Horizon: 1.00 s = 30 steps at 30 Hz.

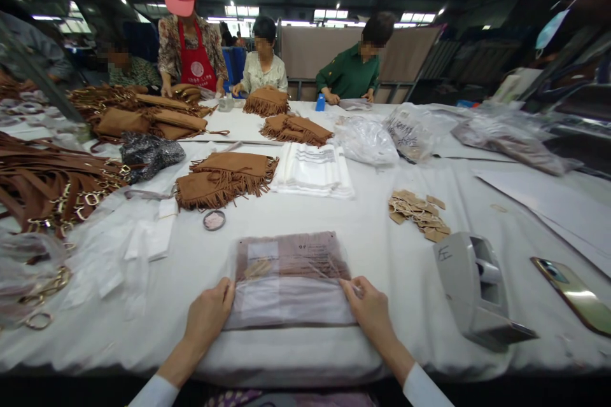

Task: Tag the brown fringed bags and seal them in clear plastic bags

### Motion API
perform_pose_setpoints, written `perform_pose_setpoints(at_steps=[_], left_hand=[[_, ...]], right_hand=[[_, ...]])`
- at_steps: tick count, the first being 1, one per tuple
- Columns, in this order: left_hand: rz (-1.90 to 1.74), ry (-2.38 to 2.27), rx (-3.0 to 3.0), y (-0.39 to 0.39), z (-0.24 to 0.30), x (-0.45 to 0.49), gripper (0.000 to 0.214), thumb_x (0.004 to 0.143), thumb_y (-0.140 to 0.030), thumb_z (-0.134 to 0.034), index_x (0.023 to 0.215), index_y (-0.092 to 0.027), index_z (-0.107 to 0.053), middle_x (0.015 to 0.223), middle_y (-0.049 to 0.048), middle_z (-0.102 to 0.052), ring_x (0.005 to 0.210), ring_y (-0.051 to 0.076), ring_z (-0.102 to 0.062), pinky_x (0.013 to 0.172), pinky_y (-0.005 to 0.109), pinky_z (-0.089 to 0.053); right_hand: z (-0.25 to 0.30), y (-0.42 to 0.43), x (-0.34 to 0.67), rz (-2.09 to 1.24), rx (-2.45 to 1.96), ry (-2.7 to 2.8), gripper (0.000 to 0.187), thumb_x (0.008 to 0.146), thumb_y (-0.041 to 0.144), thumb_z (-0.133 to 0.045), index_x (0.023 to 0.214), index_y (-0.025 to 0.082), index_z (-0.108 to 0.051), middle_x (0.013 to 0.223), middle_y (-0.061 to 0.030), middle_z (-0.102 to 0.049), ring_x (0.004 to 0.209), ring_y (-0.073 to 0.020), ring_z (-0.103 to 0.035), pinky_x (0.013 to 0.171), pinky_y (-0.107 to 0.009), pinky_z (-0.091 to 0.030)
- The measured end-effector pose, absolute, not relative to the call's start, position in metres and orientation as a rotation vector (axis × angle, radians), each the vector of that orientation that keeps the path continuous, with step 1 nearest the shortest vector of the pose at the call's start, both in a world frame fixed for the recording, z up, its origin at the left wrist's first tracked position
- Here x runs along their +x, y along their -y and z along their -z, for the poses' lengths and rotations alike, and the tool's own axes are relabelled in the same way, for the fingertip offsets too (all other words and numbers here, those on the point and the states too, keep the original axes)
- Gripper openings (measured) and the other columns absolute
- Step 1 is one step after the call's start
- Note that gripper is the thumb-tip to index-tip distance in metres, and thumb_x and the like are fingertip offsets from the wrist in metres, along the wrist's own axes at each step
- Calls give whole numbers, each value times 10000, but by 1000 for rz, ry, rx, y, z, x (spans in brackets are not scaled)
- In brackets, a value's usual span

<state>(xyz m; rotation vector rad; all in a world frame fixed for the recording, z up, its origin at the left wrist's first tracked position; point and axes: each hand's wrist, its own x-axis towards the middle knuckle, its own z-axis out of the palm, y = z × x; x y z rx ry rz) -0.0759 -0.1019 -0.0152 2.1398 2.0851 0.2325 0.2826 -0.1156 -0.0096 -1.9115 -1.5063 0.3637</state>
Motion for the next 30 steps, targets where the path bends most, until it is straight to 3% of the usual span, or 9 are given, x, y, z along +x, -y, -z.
perform_pose_setpoints(at_steps=[6,9,12,14,16,18,21,25,30], left_hand=[[-285,-2135,2120,98,12,-79,264,944,-314,-396,866,-208,-625,681,44,-657,637,189,-639,588,246,-407],[-482,-2214,2098,99,14,-83,258,937,-364,-427,910,-203,-627,727,40,-671,663,189,-637,617,262,-435],[-906,-2203,2248,109,7,-67,253,940,-317,-429,1052,-173,-604,950,93,-687,867,224,-638,785,339,-480],[-1092,-1881,2531,120,0,-39,268,940,-252,-420,1136,-170,-584,1104,119,-659,1046,231,-594,948,389,-436],[-988,-1393,2840,129,-5,-5,328,941,-263,-429,1246,-219,-542,1282,108,-587,1206,231,-511,1080,440,-326],[-749,-1091,3002,132,-6,25,455,929,-400,-456,1369,-287,-441,1453,84,-441,1335,276,-382,1135,518,-198],[-526,-1071,3015,125,3,48,661,861,-615,-457,1444,-332,-326,1540,81,-301,1394,364,-249,1118,585,-138],[-449,-1112,2991,115,17,47,694,847,-668,-417,1455,-356,-293,1554,78,-267,1403,386,-206,1110,593,-127],[-530,-1105,3023,119,23,46,668,848,-644,-444,1444,-369,-319,1547,67,-293,1396,374,-234,1113,574,-125]], right_hand=[[12,113,282,-303,-2016,1458,352,795,588,-506,752,242,-547,592,-19,-624,585,-230,-619,577,-291,-389],[13,115,280,-282,-2034,1463,325,818,557,-492,772,240,-546,601,-19,-624,600,-233,-625,588,-291,-379],[14,117,278,-248,-2045,1484,296,833,522,-494,792,234,-553,626,-20,-629,617,-232,-633,598,-290,-373],[14,118,276,-238,-2060,1498,280,841,501,-500,805,230,-557,649,-22,-638,633,-228,-641,605,-285,-375],[13,119,276,-244,-2085,1515,259,852,478,-505,817,227,-556,670,-23,-649,655,-223,-650,614,-279,-381],[10,120,276,-241,-2108,1530,234,862,453,-512,833,224,-552,696,-27,-663,680,-219,-659,627,-274,-389],[6,122,277,-202,-2157,1531,233,877,442,-512,895,214,-553,715,-54,-676,688,-232,-663,618,-281,-388],[6,119,276,-147,-2293,1485,259,921,437,-455,980,202,-547,686,-79,-667,668,-252,-659,587,-293,-374],[4,113,285,-99,-2264,1442,193,916,346,-468,875,209,-598,653,-57,-663,616,-211,-637,570,-275,-367]])
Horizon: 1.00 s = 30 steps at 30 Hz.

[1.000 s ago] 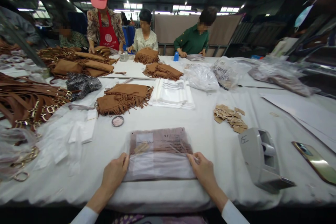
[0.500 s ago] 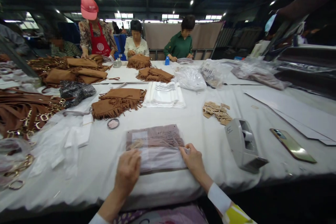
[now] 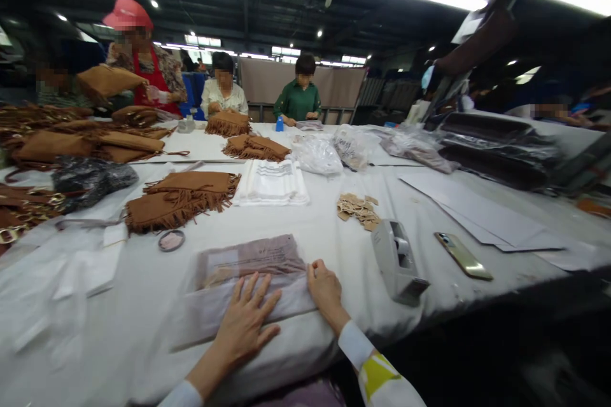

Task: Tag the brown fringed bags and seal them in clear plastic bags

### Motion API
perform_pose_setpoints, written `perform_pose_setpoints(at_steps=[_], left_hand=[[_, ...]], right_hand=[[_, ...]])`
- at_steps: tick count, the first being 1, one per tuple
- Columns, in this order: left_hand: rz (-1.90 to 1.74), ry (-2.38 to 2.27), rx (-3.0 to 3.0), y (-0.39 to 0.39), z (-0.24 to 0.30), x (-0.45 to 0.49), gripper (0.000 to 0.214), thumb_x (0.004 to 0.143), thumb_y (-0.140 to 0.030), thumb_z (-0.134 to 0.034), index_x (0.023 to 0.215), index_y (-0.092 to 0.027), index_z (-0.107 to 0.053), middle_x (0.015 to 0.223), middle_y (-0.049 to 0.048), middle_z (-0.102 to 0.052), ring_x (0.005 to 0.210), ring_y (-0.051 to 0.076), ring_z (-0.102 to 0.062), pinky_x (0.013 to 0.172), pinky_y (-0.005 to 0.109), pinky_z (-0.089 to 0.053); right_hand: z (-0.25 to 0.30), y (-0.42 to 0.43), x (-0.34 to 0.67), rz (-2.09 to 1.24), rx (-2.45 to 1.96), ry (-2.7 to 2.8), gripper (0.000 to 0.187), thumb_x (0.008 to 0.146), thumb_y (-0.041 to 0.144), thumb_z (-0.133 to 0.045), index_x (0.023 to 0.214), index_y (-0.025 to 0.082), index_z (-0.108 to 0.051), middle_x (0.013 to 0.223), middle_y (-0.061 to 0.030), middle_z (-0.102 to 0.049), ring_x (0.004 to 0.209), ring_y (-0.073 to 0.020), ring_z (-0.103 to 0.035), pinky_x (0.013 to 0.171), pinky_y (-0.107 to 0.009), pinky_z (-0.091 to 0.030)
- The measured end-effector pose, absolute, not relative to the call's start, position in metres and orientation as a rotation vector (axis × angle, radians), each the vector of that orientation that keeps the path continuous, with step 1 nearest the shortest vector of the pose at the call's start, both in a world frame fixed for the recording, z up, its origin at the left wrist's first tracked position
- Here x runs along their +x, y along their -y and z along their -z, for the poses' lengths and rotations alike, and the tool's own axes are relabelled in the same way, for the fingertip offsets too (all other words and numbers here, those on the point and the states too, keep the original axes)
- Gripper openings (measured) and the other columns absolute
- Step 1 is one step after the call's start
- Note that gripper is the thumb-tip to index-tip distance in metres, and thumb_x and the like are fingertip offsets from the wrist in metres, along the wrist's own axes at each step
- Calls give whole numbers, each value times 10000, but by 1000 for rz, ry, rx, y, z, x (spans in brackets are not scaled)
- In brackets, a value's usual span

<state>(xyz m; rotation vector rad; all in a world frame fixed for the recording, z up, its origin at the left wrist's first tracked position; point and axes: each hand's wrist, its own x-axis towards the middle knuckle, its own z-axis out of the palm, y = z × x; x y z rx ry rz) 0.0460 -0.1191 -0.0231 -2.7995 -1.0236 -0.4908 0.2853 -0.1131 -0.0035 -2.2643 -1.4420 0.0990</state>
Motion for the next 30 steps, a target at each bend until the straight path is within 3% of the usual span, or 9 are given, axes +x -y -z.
perform_pose_setpoints(at_steps=[4,7,9,13,19,27,30], left_hand=[[576,1006,-2761,120,31,48,622,846,-607,-486,1416,-385,-373,1528,54,-340,1392,360,-261,1122,555,-128],[617,997,-2756,118,37,48,602,842,-605,-493,1398,-394,-401,1510,51,-374,1388,358,-278,1119,555,-150],[636,994,-2757,118,39,48,593,840,-605,-496,1388,-394,-418,1501,55,-391,1385,361,-289,1115,560,-162],[663,1002,-2762,119,40,48,567,838,-596,-504,1364,-389,-458,1501,54,-391,1381,358,-300,1118,558,-170],[636,1001,-2753,120,40,48,573,846,-589,-498,1382,-398,-426,1508,54,-378,1376,355,-306,1113,554,-191],[662,1006,-2760,119,43,47,579,833,-586,-522,1373,-396,-441,1511,53,-373,1382,359,-293,1118,560,-169],[643,1006,-2774,119,43,46,576,836,-577,-522,1374,-390,-442,1519,56,-358,1386,367,-286,1115,568,-165]], right_hand=[[-27,137,350,64,-2187,1334,261,907,382,-452,855,220,-650,809,-57,-704,770,-194,-641,688,-274,-420],[-60,176,421,259,-2188,1083,454,915,449,-330,979,150,-665,1042,-164,-680,1006,-264,-587,834,-355,-420],[-75,199,461,280,-2219,927,535,872,520,-332,911,128,-694,953,-196,-695,948,-301,-596,794,-395,-434],[-76,217,501,45,-2238,815,499,738,601,-467,605,181,-702,585,-117,-678,635,-263,-627,594,-351,-451],[-64,203,497,-183,-2075,740,488,620,598,-576,617,132,-719,610,-99,-705,617,-246,-663,574,-322,-495],[-56,241,483,-116,-1947,573,480,596,578,-667,747,127,-729,794,-118,-736,792,-285,-669,657,-351,-524],[-39,252,472,-188,-1928,528,493,576,599,-672,704,125,-711,695,-98,-711,669,-246,-652,575,-329,-512]])
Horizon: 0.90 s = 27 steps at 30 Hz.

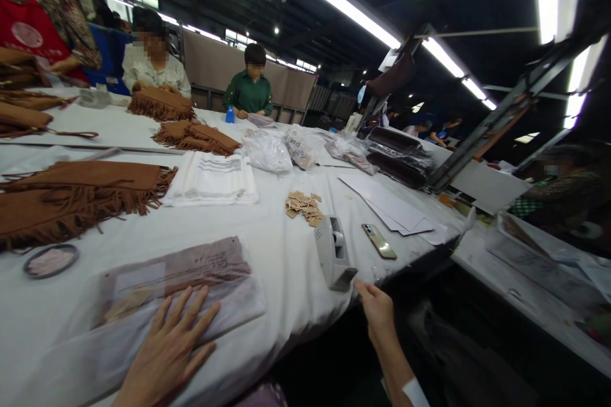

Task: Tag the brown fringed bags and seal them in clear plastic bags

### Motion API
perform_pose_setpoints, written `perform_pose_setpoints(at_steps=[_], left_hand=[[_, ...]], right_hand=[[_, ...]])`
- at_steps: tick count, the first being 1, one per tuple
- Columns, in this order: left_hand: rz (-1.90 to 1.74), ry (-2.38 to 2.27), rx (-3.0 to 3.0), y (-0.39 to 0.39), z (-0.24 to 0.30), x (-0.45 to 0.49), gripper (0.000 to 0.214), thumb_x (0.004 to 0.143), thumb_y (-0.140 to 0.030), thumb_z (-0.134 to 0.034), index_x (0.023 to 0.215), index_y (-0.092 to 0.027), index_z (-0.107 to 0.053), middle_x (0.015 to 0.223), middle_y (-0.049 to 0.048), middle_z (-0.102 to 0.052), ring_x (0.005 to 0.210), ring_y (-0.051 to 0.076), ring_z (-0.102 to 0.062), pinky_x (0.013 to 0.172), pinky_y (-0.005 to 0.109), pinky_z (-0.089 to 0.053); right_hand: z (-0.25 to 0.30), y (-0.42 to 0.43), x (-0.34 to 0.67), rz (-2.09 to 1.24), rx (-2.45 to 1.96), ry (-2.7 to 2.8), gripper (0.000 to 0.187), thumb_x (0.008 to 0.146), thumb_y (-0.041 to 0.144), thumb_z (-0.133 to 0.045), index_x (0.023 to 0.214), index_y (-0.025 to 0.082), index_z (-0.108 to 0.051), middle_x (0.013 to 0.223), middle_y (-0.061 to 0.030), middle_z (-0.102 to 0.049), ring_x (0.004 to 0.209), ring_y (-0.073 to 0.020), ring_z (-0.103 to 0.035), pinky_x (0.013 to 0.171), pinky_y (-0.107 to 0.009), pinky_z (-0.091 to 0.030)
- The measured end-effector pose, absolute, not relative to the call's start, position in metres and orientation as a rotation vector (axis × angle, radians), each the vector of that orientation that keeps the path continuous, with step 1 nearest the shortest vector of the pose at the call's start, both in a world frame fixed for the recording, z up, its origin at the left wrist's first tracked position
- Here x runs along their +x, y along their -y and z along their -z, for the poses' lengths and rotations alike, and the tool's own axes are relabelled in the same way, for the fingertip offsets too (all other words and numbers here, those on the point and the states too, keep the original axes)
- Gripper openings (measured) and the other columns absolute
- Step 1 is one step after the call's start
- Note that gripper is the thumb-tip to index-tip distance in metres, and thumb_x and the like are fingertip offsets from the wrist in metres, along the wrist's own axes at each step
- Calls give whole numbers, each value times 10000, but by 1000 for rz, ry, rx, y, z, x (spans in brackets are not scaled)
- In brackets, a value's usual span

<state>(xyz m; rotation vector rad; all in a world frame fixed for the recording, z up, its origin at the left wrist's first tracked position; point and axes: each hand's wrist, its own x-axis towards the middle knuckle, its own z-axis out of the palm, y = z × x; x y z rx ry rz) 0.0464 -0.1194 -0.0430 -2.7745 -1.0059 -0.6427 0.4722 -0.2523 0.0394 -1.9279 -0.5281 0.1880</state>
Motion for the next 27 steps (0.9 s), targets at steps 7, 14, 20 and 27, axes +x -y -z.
perform_pose_setpoints(at_steps=[7,14,20,27], left_hand=[[594,1096,-2795,123,33,48,576,852,-601,-484,1384,-388,-426,1529,47,-341,1390,349,-285,1128,553,-158],[487,1145,-2848,121,21,46,625,867,-612,-444,1438,-397,-311,1558,55,-265,1407,358,-228,1122,565,-164],[481,1118,-2864,121,17,45,657,845,-557,-531,1440,-421,-288,1574,54,-210,1405,375,-214,1117,586,-153],[529,1129,-2915,120,16,42,600,876,-562,-472,1434,-433,-292,1580,56,-175,1411,384,-195,1104,613,-174]], right_hand=[[-2,265,451,-293,-1960,406,550,488,683,-645,574,141,-621,440,-13,-541,381,-133,-454,376,-278,-388],[-27,236,412,-401,-2089,1043,423,688,588,-576,739,180,-674,614,-34,-649,598,-202,-591,576,-300,-468],[-104,163,339,-647,-1720,1893,307,871,452,-500,774,205,-654,701,-4,-651,639,-152,-560,599,-249,-427],[-144,99,294,-1122,-1250,2506,226,893,323,-539,833,186,-708,779,-20,-694,716,-140,-600,683,-229,-441]])
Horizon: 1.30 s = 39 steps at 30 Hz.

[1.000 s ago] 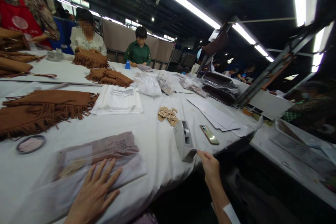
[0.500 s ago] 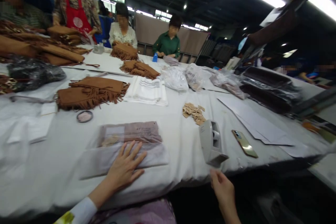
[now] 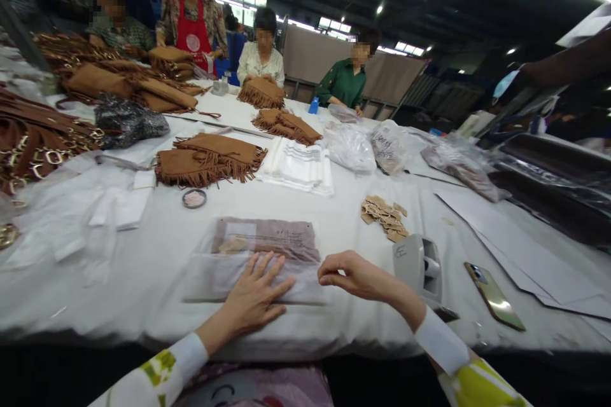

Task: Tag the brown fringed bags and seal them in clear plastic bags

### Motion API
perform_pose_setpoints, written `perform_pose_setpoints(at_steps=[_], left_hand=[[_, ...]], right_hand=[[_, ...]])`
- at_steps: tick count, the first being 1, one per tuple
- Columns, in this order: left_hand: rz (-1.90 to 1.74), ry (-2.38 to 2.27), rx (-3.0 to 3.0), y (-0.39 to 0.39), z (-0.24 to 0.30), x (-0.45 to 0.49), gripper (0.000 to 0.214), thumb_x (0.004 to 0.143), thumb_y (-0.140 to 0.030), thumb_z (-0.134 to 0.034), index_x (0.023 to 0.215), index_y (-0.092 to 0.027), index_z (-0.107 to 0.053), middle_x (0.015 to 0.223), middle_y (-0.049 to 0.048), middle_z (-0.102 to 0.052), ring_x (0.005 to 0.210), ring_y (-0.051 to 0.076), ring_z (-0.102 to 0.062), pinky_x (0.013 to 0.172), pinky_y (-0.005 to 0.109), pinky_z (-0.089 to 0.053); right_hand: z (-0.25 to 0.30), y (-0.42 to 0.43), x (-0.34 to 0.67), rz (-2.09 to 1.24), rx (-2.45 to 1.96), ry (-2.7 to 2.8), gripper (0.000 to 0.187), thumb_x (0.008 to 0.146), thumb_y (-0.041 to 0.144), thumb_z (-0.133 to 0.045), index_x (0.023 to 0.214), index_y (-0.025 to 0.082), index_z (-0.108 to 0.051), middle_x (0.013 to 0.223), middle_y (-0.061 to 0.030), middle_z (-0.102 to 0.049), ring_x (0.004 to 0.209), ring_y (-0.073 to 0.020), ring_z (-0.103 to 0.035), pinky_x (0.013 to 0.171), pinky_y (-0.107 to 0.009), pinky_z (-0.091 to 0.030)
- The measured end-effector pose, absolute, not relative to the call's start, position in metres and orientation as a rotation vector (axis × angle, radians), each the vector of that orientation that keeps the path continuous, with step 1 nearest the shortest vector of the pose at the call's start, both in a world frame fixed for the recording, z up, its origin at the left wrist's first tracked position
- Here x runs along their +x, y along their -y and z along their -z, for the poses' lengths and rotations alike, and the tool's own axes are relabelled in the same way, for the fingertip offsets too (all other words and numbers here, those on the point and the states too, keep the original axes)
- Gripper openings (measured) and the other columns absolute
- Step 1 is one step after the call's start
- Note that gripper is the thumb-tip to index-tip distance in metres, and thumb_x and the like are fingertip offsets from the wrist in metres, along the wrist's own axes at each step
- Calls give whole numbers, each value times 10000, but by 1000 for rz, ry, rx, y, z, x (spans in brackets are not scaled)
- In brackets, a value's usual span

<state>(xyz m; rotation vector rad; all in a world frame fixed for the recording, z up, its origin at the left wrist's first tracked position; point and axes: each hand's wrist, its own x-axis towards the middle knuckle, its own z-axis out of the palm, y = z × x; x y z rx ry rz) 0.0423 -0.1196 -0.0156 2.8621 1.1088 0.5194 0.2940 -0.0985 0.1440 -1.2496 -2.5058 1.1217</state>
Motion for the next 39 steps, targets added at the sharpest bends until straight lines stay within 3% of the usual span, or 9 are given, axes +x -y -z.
perform_pose_setpoints(at_steps=[3,8,18,23,25,27,31,36,39], left_hand=[[-516,-1103,2851,119,15,42,608,877,-565,-467,1439,-435,-275,1581,56,-163,1418,384,-178,1106,617,-174],[-499,-1088,2820,118,12,42,599,887,-578,-433,1442,-426,-269,1583,60,-149,1425,381,-156,1108,625,-168],[-526,-1085,2785,116,12,42,573,879,-555,-475,1416,-418,-330,1585,51,-148,1421,371,-172,1115,612,-155],[-508,-1076,2783,114,12,42,589,874,-540,-490,1423,-414,-318,1583,62,-146,1417,388,-164,1104,622,-162],[-509,-1074,2785,114,13,41,595,872,-546,-489,1425,-420,-311,1584,57,-145,1415,387,-167,1103,627,-160],[-513,-1079,2792,114,13,41,602,867,-549,-495,1426,-424,-308,1583,48,-150,1411,383,-174,1103,629,-159],[-512,-1100,2822,114,9,45,639,857,-557,-505,1439,-402,-293,1581,50,-164,1406,383,-183,1106,626,-154],[-441,-1104,2885,113,9,26,638,868,-589,-460,1445,-376,-290,1561,60,-236,1398,350,-232,1115,605,-150],[-425,-1423,2805,119,17,-10,627,869,-592,-462,1438,-373,-313,1543,75,-289,1385,355,-263,1096,635,-149]], right_hand=[[-133,72,284,-1089,-1200,2788,194,876,291,-563,865,201,-734,768,-15,-713,684,-138,-612,663,-225,-434],[-109,40,259,-607,-1401,3202,124,797,257,-644,846,265,-758,781,-4,-740,724,-171,-644,674,-239,-430],[-67,27,245,-326,-1765,3052,101,731,294,-685,746,215,-747,731,-72,-726,730,-252,-675,650,-289,-467],[-73,30,265,-170,-1959,2755,361,769,413,-691,1051,191,-649,900,-107,-721,823,-269,-670,648,-292,-459],[-74,38,269,-102,-1976,2613,340,835,403,-628,1091,179,-606,955,-118,-705,851,-255,-661,669,-292,-455],[-67,53,267,-166,-1848,2438,224,909,378,-530,993,190,-616,907,-89,-697,819,-214,-652,693,-284,-452],[-32,88,249,-505,-1464,2185,260,960,359,-416,863,211,-607,775,-32,-655,707,-167,-609,677,-279,-458],[5,105,238,-395,-1458,2067,261,960,341,-393,827,201,-569,795,-54,-613,753,-189,-584,696,-312,-453],[10,104,241,-363,-1432,2076,256,959,347,-399,836,196,-566,796,-53,-608,751,-185,-584,685,-303,-448]])
